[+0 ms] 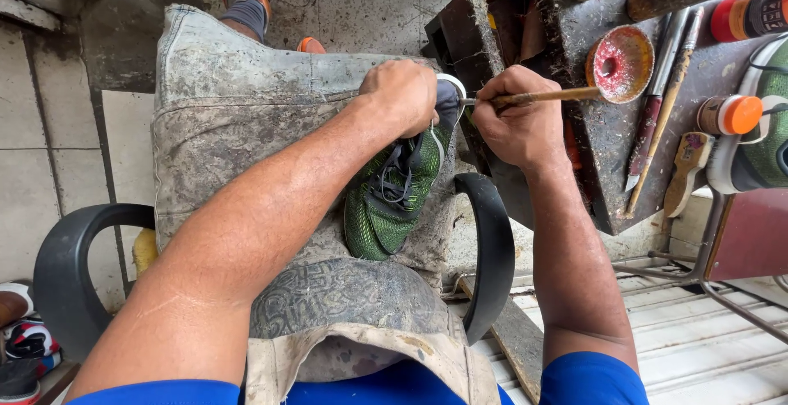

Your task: Applying red dye to the edge of a green sneaker using a small brush at a shoe repair station

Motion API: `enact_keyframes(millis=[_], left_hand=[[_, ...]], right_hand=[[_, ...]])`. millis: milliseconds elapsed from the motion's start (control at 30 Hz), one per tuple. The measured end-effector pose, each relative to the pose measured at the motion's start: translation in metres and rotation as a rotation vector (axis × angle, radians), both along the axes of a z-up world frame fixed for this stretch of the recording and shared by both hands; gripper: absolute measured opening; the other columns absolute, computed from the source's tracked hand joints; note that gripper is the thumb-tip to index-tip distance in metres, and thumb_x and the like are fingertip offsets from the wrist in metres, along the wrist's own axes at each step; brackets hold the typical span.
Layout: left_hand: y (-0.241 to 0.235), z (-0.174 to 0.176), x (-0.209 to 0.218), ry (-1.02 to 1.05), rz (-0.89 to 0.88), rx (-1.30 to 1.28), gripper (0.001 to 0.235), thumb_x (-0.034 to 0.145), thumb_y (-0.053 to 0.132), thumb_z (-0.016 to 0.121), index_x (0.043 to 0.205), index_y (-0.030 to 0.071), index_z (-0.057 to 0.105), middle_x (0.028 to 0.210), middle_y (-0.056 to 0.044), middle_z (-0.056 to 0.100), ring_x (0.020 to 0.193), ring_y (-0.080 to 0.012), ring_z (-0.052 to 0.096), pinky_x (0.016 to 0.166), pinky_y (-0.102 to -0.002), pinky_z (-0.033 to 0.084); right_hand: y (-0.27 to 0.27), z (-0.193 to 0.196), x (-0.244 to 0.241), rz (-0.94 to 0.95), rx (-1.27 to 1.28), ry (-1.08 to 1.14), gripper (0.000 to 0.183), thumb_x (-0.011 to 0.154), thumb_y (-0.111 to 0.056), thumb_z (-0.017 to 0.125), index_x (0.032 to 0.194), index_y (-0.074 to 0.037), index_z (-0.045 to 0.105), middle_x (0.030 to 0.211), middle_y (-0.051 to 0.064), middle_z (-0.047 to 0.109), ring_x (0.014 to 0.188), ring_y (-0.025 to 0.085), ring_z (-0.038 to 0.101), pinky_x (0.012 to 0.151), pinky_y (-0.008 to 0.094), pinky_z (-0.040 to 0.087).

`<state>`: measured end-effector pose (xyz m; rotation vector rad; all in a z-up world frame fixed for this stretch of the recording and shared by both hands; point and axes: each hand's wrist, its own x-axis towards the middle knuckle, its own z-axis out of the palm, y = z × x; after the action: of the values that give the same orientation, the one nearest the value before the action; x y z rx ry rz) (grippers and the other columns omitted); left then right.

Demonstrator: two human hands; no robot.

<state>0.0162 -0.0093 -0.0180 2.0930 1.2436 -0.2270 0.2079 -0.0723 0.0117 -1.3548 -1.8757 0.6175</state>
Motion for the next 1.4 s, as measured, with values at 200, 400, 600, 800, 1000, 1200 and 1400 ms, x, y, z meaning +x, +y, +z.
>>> enact_keyframes(millis=[200, 400, 600, 800, 1000, 1200, 1400], left_hand=[[0.005, -0.013, 0.005, 0.025, -0.030, 0.009, 0.044, 0.084, 0.047, 0.082, 0.105, 0.008, 0.079, 0.097, -0.017, 0.076, 0.104, -0.0395, 0.073, 0.088, -0.057, 0.059], [-0.009, 0.014, -0.017, -0.157, 0.029, 0.106, 0.065, 0.081, 0.034, 0.087, 0.126, -0.001, 0.056, 0.112, -0.023, 0.064, 0.107, -0.0482, 0.066, 0.089, -0.065, 0.056], [-0.036, -0.011, -0.012, -0.512, 0.099, 0.638, 0.036, 0.083, 0.010, 0.075, 0.099, 0.009, 0.043, 0.095, -0.011, 0.049, 0.074, -0.0242, 0.050, 0.050, -0.033, 0.048], [-0.062, -0.013, -0.019, -0.770, 0.304, 0.654, 0.054, 0.076, 0.022, 0.093, 0.090, 0.008, 0.043, 0.115, -0.022, 0.054, 0.094, -0.0388, 0.064, 0.071, -0.045, 0.058], [-0.065, 0.014, -0.012, -0.546, 0.411, 0.361, 0.045, 0.078, 0.043, 0.082, 0.072, 0.004, 0.060, 0.121, -0.025, 0.056, 0.101, -0.0466, 0.069, 0.080, -0.058, 0.059], [-0.044, 0.042, -0.008, -0.190, 0.396, 0.010, 0.079, 0.081, 0.069, 0.072, 0.099, -0.008, 0.075, 0.122, -0.027, 0.059, 0.109, -0.0508, 0.065, 0.087, -0.064, 0.054], [-0.027, -0.014, -0.008, -0.172, 0.330, 0.047, 0.051, 0.079, 0.049, 0.073, 0.099, 0.002, 0.078, 0.117, -0.016, 0.065, 0.104, -0.0461, 0.069, 0.089, -0.059, 0.056]], right_hand=[[-0.013, 0.011, -0.008, -0.046, -0.020, -0.070, 0.015, 0.079, 0.010, 0.072, 0.082, -0.005, 0.072, 0.076, 0.019, 0.070, 0.070, 0.037, 0.070, 0.055, 0.042, 0.051], [-0.042, 0.037, 0.041, -0.289, -0.166, 0.041, 0.017, 0.077, 0.006, 0.070, 0.083, -0.008, 0.077, 0.067, 0.011, 0.065, 0.060, 0.016, 0.061, 0.052, 0.032, 0.046], [-0.029, 0.053, 0.123, -0.591, 0.145, 0.148, 0.018, 0.081, 0.013, 0.060, 0.089, -0.003, 0.065, 0.081, 0.011, 0.063, 0.067, 0.018, 0.065, 0.057, 0.027, 0.056], [-0.007, 0.007, 0.166, -0.633, 0.084, 0.068, 0.018, 0.081, 0.008, 0.070, 0.087, -0.007, 0.076, 0.074, 0.008, 0.069, 0.064, 0.011, 0.063, 0.055, 0.023, 0.051], [-0.005, -0.009, 0.172, -0.691, 0.107, 0.119, 0.013, 0.080, 0.004, 0.074, 0.087, -0.006, 0.077, 0.071, 0.013, 0.069, 0.059, 0.014, 0.067, 0.050, 0.026, 0.053], [-0.019, -0.015, 0.171, -0.700, 0.234, 0.416, 0.010, 0.088, 0.009, 0.074, 0.094, 0.006, 0.067, 0.062, 0.021, 0.061, 0.048, 0.022, 0.063, 0.042, 0.029, 0.051], [-0.043, 0.002, 0.120, -0.666, 0.194, 0.679, 0.013, 0.085, 0.012, 0.069, 0.093, 0.005, 0.060, 0.070, 0.027, 0.062, 0.050, 0.026, 0.064, 0.045, 0.034, 0.054]])
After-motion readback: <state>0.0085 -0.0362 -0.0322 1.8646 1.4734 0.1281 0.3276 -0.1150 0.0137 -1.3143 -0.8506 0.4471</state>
